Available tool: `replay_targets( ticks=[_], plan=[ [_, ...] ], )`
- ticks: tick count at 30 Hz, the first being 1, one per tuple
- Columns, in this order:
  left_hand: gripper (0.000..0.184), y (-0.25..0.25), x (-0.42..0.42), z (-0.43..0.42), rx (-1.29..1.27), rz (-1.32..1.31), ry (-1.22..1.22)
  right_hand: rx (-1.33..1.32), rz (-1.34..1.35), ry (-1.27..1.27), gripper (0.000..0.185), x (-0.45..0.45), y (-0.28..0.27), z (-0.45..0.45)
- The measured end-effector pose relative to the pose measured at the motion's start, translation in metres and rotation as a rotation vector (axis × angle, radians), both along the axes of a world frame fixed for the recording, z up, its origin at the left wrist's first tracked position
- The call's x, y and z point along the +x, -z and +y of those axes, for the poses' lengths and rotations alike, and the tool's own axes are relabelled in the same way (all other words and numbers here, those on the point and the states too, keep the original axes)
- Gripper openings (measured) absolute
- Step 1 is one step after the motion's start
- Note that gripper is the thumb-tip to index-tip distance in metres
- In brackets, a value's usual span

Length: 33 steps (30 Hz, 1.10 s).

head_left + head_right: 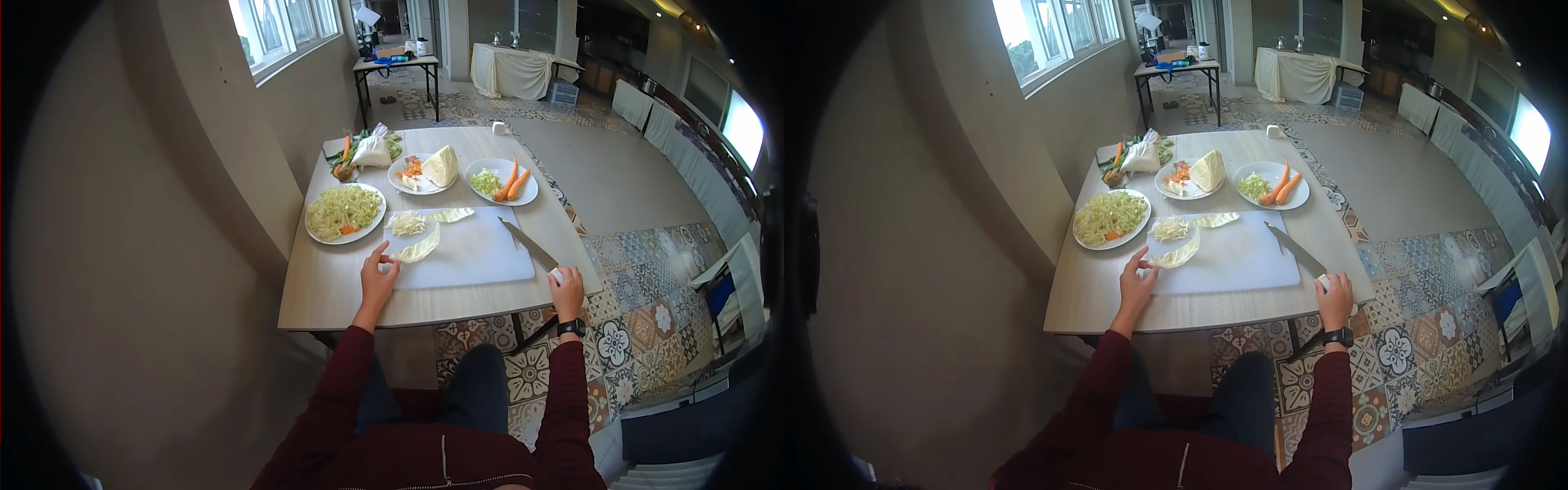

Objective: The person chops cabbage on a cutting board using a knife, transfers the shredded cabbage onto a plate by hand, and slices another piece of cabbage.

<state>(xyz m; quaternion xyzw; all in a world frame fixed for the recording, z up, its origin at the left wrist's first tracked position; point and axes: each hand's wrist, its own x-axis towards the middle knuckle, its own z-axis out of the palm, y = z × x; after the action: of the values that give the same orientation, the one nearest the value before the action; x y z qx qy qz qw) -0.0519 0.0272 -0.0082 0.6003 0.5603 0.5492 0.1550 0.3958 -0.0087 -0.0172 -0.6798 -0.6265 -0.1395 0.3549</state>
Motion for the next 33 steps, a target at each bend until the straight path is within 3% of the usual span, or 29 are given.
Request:
replay_targets(
  ticks=[2,6,11,15,17,19,21,25,30,33],
  plan=[
    [0.043,0.002,0.000,0.002,0.076,0.077,-0.009,-0.014,-0.024,-0.023,0.029,0.002,0.001,-0.003],
    [0.041,-0.001,0.001,-0.003,-0.016,0.027,0.044,-0.042,-0.058,-0.017,0.031,0.002,0.005,-0.010],
    [0.036,-0.003,0.003,0.000,0.227,0.008,0.206,-0.041,-0.053,0.014,0.032,-0.005,0.008,-0.016],
    [0.034,-0.001,0.007,-0.004,0.208,-0.124,0.208,-0.068,0.010,-0.048,0.034,-0.014,0.002,-0.026],
    [0.033,0.001,0.006,-0.007,0.066,-0.339,0.324,-0.094,0.119,-0.075,0.035,-0.027,-0.001,-0.038],
    [0.033,0.000,0.007,-0.010,0.081,-0.288,0.315,-0.034,0.175,-0.095,0.037,-0.051,-0.004,-0.054],
    [0.035,-0.007,0.006,-0.016,0.030,-0.257,0.333,-0.282,0.398,-0.095,0.036,-0.076,-0.020,-0.076],
    [0.043,-0.009,0.007,-0.019,-0.070,-0.145,0.366,-0.326,0.999,-0.305,0.033,-0.125,-0.012,-0.110],
    [0.052,-0.015,0.015,-0.026,-0.019,-0.096,0.352,-0.501,1.288,-0.337,0.022,-0.154,-0.011,-0.136],
    [0.060,-0.016,0.016,-0.029,-0.094,-0.073,0.373,-0.490,1.232,-0.369,0.024,-0.155,-0.010,-0.141]
  ],
)
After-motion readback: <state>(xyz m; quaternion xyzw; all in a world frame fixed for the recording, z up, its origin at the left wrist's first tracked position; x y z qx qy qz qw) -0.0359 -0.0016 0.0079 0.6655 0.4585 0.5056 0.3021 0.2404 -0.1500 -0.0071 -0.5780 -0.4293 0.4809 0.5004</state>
